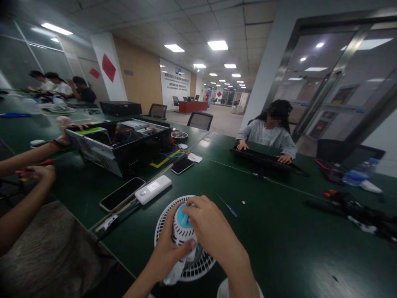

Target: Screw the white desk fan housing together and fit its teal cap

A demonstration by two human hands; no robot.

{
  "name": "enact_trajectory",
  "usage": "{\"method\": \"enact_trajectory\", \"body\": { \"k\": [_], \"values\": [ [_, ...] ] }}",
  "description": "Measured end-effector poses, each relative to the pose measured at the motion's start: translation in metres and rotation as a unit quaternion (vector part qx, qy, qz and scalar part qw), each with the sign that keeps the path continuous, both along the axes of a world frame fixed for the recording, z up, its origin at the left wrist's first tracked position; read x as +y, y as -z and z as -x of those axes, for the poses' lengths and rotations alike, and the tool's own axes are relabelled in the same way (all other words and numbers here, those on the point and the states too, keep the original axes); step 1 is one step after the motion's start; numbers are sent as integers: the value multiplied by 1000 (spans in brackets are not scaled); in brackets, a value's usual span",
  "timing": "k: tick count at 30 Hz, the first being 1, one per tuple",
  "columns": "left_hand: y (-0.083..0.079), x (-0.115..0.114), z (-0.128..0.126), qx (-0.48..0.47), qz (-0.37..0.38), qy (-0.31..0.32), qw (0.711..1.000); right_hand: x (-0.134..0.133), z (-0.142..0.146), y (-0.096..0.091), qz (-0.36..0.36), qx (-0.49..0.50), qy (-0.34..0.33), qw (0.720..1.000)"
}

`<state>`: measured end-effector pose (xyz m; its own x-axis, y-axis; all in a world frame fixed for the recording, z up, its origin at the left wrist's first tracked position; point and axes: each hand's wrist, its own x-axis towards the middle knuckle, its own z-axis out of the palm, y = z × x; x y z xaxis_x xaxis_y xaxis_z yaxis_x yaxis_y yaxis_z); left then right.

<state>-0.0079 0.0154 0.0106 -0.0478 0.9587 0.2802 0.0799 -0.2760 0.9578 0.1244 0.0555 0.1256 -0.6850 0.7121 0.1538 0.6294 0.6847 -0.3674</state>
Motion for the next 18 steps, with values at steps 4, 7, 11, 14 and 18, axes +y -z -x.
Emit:
{"method": "enact_trajectory", "body": {
  "k": [4,7,11,14,18],
  "values": [
    [-2,-1,1,4,6,11,1000,-1,2,-2,-14,-23,11,1000],
    [-2,-1,1,10,-2,13,1000,-2,6,-2,-27,-37,39,998],
    [-1,-1,1,12,-3,0,1000,-3,19,0,-52,-65,99,992],
    [-1,-1,0,15,5,-6,1000,-6,28,0,-61,-89,149,983],
    [1,0,0,15,1,-10,1000,-7,28,0,-59,-90,147,983]
  ]
}}
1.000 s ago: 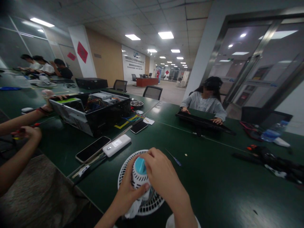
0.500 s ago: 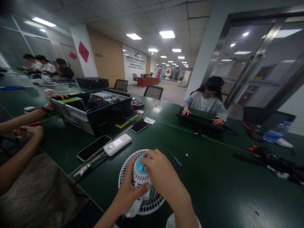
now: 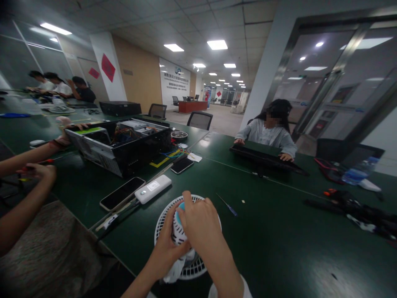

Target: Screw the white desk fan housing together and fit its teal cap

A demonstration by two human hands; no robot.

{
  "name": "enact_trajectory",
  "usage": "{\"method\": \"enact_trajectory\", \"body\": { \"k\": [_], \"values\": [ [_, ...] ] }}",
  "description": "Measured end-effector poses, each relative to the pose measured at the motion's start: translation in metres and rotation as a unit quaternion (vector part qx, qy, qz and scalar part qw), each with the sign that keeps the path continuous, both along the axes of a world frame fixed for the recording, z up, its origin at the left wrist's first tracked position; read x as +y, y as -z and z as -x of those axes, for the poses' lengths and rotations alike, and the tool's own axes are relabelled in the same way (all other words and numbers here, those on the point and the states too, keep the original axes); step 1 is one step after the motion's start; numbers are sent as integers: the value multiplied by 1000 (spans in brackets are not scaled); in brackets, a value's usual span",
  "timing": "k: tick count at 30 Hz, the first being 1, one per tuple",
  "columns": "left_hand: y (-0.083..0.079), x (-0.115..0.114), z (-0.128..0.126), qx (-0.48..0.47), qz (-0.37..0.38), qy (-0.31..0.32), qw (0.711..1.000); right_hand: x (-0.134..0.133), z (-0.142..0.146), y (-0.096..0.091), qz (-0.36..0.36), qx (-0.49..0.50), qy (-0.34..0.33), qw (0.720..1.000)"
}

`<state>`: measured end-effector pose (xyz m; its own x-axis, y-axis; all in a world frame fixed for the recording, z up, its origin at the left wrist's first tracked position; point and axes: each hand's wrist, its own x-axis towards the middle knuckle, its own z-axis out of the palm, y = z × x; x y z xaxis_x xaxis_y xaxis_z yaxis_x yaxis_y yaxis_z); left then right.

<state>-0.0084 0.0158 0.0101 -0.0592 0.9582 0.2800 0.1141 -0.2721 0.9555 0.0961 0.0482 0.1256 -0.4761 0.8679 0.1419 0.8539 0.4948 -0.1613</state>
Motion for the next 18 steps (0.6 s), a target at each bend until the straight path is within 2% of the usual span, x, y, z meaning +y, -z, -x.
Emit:
{"method": "enact_trajectory", "body": {
  "k": [5,9,13,18],
  "values": [
    [0,1,-1,-16,-13,9,1000,-1,-19,-4,-38,67,-77,994],
    [-1,0,-2,-31,-9,6,999,0,-25,-5,-10,81,-139,987],
    [1,0,-1,-23,2,7,1000,2,-22,-3,17,54,-139,989],
    [2,1,0,-7,-5,6,1000,2,-15,0,9,43,-108,993]
  ]
}}
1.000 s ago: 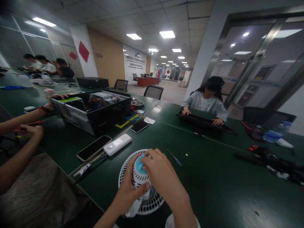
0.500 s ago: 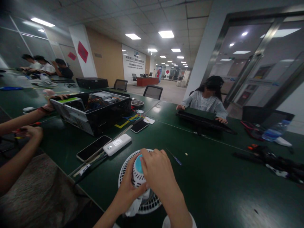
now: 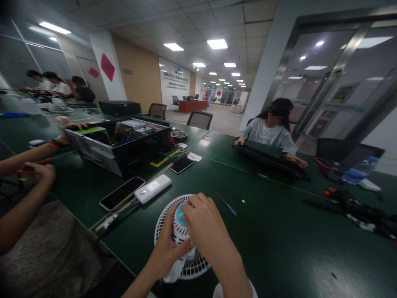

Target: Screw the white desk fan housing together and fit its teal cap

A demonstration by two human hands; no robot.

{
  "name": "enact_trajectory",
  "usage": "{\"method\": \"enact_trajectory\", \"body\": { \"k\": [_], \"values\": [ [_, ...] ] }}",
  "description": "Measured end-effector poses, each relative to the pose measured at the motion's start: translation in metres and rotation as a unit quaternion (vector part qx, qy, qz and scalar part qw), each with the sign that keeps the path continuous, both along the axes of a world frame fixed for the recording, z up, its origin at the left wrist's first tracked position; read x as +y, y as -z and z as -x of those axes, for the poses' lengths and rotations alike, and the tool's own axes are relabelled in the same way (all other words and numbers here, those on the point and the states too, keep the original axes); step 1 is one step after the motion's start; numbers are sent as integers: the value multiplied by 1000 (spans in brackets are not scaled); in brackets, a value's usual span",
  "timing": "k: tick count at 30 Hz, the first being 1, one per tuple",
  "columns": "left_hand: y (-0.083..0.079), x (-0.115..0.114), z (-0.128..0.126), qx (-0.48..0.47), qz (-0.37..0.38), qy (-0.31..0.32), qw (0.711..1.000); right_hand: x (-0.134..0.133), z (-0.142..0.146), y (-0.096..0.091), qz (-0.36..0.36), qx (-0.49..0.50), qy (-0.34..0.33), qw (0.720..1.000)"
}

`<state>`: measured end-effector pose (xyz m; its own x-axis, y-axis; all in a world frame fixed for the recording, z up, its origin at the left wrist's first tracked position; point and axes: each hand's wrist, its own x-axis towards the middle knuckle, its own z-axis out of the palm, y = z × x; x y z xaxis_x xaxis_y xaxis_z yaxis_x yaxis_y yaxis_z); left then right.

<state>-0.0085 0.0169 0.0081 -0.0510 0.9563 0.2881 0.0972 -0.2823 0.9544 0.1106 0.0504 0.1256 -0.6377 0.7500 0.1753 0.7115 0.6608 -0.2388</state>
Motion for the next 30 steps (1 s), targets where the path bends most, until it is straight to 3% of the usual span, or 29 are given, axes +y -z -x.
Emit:
{"method": "enact_trajectory", "body": {
  "k": [7,20,23,27,30],
  "values": [
    [-5,-2,-1,4,-7,0,1000,-1,11,4,-35,-22,72,997],
    [-4,-1,-1,7,1,-8,1000,0,25,4,-29,-47,181,982],
    [-5,-3,-1,-2,2,9,1000,0,13,0,-23,-20,153,988],
    [-4,-3,-1,-10,-3,2,1000,2,-6,-2,2,38,25,999],
    [-5,-2,-1,-14,0,8,1000,5,-11,0,31,60,-22,997]
  ]
}}
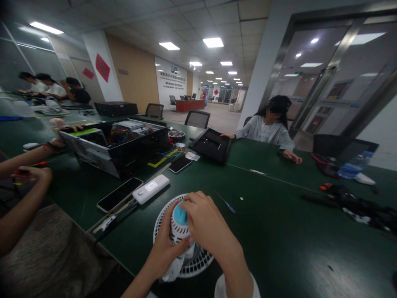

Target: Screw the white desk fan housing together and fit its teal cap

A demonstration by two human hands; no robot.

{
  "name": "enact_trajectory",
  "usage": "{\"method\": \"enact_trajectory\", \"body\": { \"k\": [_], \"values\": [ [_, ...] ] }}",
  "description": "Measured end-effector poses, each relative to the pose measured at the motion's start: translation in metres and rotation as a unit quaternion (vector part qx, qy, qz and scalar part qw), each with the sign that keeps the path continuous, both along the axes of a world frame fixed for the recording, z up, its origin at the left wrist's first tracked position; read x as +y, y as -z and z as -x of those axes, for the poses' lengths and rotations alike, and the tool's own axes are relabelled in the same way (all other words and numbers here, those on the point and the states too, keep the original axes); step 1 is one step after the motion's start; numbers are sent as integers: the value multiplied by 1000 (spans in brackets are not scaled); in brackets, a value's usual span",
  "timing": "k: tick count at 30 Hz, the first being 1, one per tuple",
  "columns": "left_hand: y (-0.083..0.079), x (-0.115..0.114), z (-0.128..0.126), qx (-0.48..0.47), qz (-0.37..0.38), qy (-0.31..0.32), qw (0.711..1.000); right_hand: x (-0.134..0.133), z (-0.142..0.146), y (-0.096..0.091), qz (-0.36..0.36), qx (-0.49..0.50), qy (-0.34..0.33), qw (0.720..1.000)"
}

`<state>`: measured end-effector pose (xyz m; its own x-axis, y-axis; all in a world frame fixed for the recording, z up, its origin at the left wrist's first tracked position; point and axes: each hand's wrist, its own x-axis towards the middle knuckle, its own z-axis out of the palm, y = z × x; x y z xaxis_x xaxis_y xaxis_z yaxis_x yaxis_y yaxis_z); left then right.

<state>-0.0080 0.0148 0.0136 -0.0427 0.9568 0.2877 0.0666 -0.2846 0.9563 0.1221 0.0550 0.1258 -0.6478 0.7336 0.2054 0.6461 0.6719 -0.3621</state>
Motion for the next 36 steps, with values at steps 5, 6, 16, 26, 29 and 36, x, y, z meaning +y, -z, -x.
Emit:
{"method": "enact_trajectory", "body": {
  "k": [5,6,16,26,29,36],
  "values": [
    [-2,0,1,4,10,11,1000,2,-2,2,17,-11,-4,1000],
    [-2,0,1,5,12,7,1000,1,-2,2,18,-15,-6,1000],
    [2,1,-1,-7,7,-6,1000,2,-3,0,5,-56,5,998],
    [5,2,-2,-7,5,-17,1000,0,4,4,-36,-57,38,997],
    [5,2,-1,-2,-3,-23,1000,-1,8,5,-32,-64,59,996],
    [-1,0,0,5,11,-11,1000,-8,29,2,-31,-108,165,980]
  ]
}}
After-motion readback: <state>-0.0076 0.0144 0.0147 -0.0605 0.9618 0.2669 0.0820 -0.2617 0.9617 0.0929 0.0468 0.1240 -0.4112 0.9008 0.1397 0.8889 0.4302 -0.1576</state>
